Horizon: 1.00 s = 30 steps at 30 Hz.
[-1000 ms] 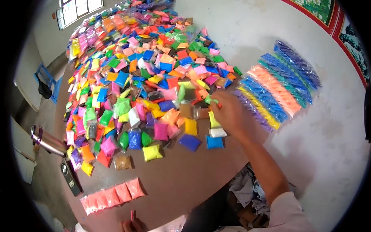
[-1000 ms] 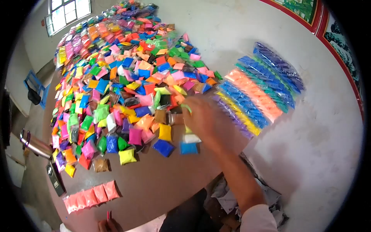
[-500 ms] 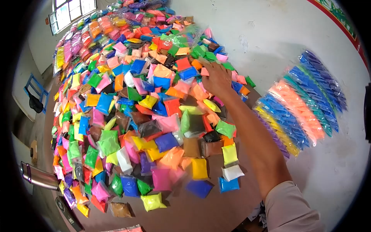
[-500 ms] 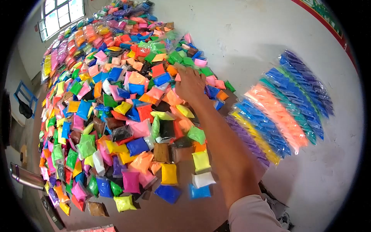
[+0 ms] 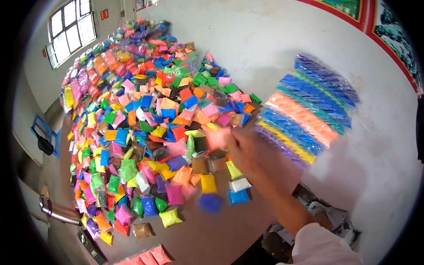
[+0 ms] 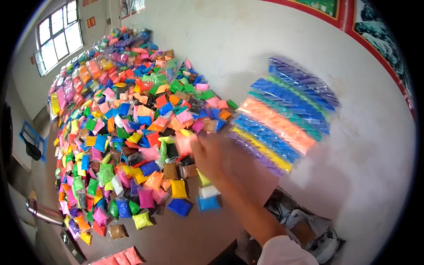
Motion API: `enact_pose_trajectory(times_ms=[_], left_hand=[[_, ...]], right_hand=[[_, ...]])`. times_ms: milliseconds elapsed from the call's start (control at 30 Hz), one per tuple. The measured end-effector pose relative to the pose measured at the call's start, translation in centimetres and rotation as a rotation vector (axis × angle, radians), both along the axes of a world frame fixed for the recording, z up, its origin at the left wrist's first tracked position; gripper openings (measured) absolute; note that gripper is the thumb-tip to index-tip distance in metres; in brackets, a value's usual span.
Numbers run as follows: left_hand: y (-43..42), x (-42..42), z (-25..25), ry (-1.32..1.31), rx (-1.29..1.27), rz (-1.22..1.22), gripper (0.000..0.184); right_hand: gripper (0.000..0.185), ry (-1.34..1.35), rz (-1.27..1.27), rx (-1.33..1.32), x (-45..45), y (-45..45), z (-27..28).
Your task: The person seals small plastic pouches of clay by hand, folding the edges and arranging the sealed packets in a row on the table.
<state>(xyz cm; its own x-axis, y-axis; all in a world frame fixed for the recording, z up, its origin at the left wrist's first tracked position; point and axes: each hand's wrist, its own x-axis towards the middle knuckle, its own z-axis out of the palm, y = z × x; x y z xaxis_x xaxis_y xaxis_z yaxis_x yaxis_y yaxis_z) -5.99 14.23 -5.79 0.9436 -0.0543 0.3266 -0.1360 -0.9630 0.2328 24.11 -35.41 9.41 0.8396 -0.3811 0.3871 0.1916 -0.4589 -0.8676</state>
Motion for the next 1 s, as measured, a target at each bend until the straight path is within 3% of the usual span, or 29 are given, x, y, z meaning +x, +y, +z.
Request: enact_pose_trajectory(times_ms=[100,233,267,300,333,367,400,433,467,500,533,767,867,1000], left_hand=[[0.2,-1.0,0.2,0.0,-0.044,0.012,0.042],[0.7,-2.9,-0.8,0.052,-0.185,0.038,0.044],[1.4,-3.6,-1.9,0.102,-0.301,0.053,0.044],[3.2,-4.6,-4.5,0.196,-0.582,0.057,0.044],[6.2,-5.5,-8.9,0.291,-1.327,0.035,0.045],[8.5,-6.0,-11.8,0.346,-1.751,0.004,0.045],[7.7,-5.5,-9.4,0.314,-0.88,-0.282,0.05],[5.8,-5.6,-7.4,0.406,-0.687,-0.123,0.058],[0.7,-4.5,0.0,0.516,-0.481,0.014,0.069],[-2.0,-4.0,2.6,0.163,-0.352,0.004,0.033],[-4.3,-3.5,4.7,-0.185,-0.213,-0.005,0.011],[-10.5,-1.4,8.9,-0.028,-0.217,-0.092,0.008],[-12.0,-0.4,10.1,-0.098,-0.186,-0.13,0.012],[-14.2,0.0,11.3,-0.121,-0.333,-0.178,0.022]], right_hand=[[0.029,0.196,0.095,0.482,-9.7,3.2,-1.3],[0.019,0.269,0.128,0.733,-18.3,7.1,-3.2],[0.024,0.294,0.101,0.833,-20.0,8.2,-3.2],[0.024,0.294,0.105,0.843,-21.3,8.9,-3.6],[0.029,0.303,0.135,0.897,-22.3,9.5,-4.0],[0.034,0.313,0.168,0.951,-23.1,10.0,-4.3],[0.034,0.313,0.174,0.96,-23.9,10.4,-4.4],[0.034,0.344,0.195,1.021,-24.6,10.7,-4.5],[0.034,0.38,0.216,1.08,-25.2,11.0,-4.7],[0.034,0.395,0.221,1.086,-25.7,11.2,-4.9],[0.033,0.398,0.284,1.125,-25.9,11.3,-5.0],[0.03,0.47,0.28,1.079,-27.2,12.8,-5.5],[0.027,0.452,0.286,1.071,-27.7,13.4,-5.5],[0.026,0.47,0.315,1.111,-28.1,14.8,-4.6]])
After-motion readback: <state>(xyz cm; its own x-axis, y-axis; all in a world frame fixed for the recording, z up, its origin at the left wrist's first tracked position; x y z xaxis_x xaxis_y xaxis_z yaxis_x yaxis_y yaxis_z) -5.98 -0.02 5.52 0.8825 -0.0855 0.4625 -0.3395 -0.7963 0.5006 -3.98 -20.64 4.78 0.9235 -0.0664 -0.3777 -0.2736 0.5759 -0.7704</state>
